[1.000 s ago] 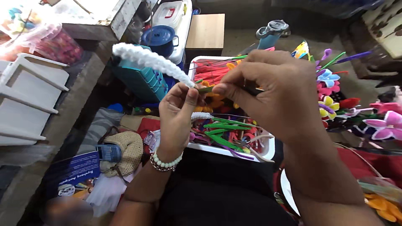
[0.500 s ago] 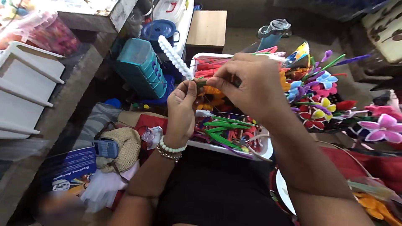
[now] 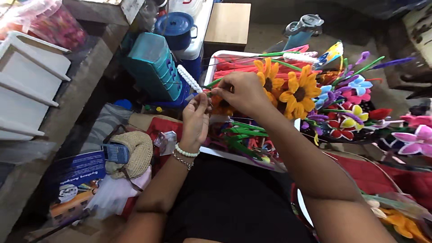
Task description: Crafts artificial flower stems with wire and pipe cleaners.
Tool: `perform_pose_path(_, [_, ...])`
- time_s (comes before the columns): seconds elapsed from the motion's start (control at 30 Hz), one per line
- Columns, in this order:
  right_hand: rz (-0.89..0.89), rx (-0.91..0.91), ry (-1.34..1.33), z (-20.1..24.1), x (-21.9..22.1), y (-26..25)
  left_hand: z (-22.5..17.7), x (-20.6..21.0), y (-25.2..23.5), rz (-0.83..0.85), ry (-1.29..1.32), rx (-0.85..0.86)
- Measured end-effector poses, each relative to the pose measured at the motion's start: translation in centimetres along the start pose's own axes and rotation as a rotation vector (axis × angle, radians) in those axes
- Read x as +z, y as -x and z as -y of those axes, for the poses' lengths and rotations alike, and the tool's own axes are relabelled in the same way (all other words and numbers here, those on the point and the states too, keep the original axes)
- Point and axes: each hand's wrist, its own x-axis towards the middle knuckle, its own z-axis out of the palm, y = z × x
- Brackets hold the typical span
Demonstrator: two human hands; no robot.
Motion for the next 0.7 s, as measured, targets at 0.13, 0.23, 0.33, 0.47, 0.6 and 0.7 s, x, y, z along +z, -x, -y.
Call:
perform_pose_path(0.13, [-0.023,-0.037,0.025,0.4,-0.2,0.3,0.1,0.0,0.1,-0.030,-0.041,0.055])
perform_pose_path(0.23, [-0.032,-0.056,0.056,0.9,-0.8,0.9,0.1,-0.1,0.1,-0.045,-0.080,0.074])
perform_pose_path(0.33, [-0.075,-0.115,0.089,1.2,-1.4,1.8,0.2,-0.4,0.2,0.004,-0.199,0.179])
perform_pose_path(0.47, [-0.129,-0.146,0.120,1.7,-1.9,2.2,-0.3,-0.4,0.8,0.058,-0.342,0.325])
perform_pose_path(0.6, [-0.165,-0.188,0.122,3.5,-3.2,3.4,-2.1,0.3,2.3,0.109,-0.324,0.386])
perform_pose_path(0.7, [-0.201,-0.253,0.101,5.3,-4.8,3.7,-3.9,1.1,3.5,0.158,-0.269,0.419])
